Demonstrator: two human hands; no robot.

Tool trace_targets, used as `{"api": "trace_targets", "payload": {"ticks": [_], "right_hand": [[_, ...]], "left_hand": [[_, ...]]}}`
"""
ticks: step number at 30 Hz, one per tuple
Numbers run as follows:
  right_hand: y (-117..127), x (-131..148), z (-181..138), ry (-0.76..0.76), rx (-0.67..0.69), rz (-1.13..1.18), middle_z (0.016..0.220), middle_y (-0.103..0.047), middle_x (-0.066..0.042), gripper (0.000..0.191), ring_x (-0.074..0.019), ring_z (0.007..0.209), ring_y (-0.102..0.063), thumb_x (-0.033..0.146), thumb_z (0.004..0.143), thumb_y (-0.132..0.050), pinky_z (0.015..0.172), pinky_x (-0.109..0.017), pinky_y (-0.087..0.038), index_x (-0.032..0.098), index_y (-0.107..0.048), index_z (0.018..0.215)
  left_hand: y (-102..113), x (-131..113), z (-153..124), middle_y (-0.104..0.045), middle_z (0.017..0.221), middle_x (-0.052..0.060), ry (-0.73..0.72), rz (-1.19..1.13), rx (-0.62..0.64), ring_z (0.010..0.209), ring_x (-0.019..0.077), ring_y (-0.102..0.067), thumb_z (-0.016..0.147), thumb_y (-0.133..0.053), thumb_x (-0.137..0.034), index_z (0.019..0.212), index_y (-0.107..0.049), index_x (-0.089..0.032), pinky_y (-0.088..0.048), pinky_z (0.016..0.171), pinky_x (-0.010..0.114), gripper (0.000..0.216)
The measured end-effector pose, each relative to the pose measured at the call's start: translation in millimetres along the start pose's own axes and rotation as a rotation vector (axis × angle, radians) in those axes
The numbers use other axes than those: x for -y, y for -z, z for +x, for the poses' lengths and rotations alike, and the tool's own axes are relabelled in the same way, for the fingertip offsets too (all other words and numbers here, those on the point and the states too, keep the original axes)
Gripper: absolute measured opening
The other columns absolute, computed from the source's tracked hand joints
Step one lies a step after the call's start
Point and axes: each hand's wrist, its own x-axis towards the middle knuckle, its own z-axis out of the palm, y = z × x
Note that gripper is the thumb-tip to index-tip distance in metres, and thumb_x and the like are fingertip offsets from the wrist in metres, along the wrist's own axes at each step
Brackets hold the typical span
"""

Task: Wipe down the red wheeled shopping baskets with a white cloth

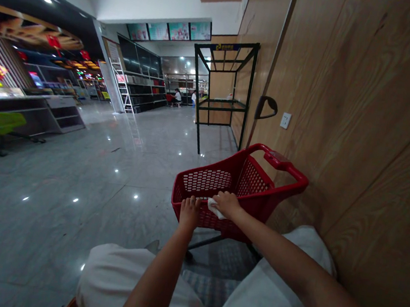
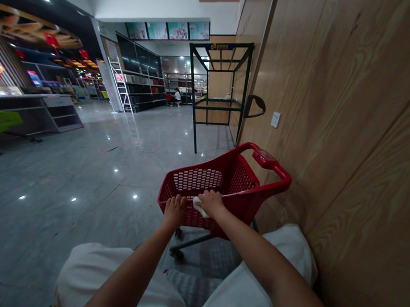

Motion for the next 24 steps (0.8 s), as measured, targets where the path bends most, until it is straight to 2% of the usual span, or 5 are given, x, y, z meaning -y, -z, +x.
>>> {"api": "trace_targets", "payload": {"ticks": [5,8,12,16,24], "right_hand": [[23.6,-80.7,-42.0,-0.057,0.000,-0.126,0.104,-0.064,-0.012,0.031,-0.0261,0.098,-0.059,0.045,0.090,-0.049,0.082,-0.036,-0.041,0.021,-0.064,0.104],[41.6,-128.7,-67.9,-0.123,-0.023,-0.222,0.112,-0.062,-0.013,0.038,-0.0289,0.102,-0.058,0.052,0.088,-0.050,0.094,-0.048,-0.034,0.023,-0.063,0.109],[46.5,-152.7,-77.5,-0.190,-0.054,-0.262,0.119,-0.059,-0.014,0.043,-0.0293,0.102,-0.059,0.053,0.088,-0.049,0.098,-0.050,-0.031,0.021,-0.061,0.114],[29.4,-116.2,-55.3,-0.088,-0.019,-0.204,0.107,-0.064,-0.015,0.033,-0.0260,0.101,-0.060,0.042,0.091,-0.049,0.090,-0.037,-0.041,0.015,-0.064,0.105],[-3.1,27.2,17.0,0.073,0.005,0.012,0.110,-0.064,-0.012,0.032,-0.0236,0.098,-0.063,0.039,0.093,-0.045,0.078,-0.031,-0.049,0.018,-0.059,0.114]], "left_hand": [[-3.8,5.7,3.4,-0.052,0.123,0.014,0.017,-0.005,0.004,0.106,0.0274,-0.048,0.080,-0.044,-0.010,0.122,-0.052,-0.018,-0.033,0.098,0.046,0.044],[-4.2,5.1,5.2,-0.050,0.127,0.016,0.023,-0.028,0.017,0.111,0.0284,-0.046,0.079,-0.046,-0.013,0.123,-0.051,-0.015,-0.031,0.101,0.045,0.045],[0.5,-2.3,6.8,-0.045,0.133,0.018,0.030,-0.067,0.050,0.117,0.0307,-0.042,0.072,-0.055,-0.020,0.125,-0.048,-0.012,-0.027,0.103,0.046,0.054],[6.2,-12.4,6.3,-0.046,0.133,0.018,0.047,-0.061,0.082,0.116,0.0317,-0.043,0.068,-0.057,-0.023,0.126,-0.046,-0.012,-0.025,0.104,0.047,0.060],[3.6,-13.8,1.9,-0.045,0.134,0.019,0.055,-0.032,0.093,0.117,0.0329,-0.042,0.072,-0.055,-0.025,0.130,-0.045,-0.012,-0.025,0.105,0.049,0.060]]}}
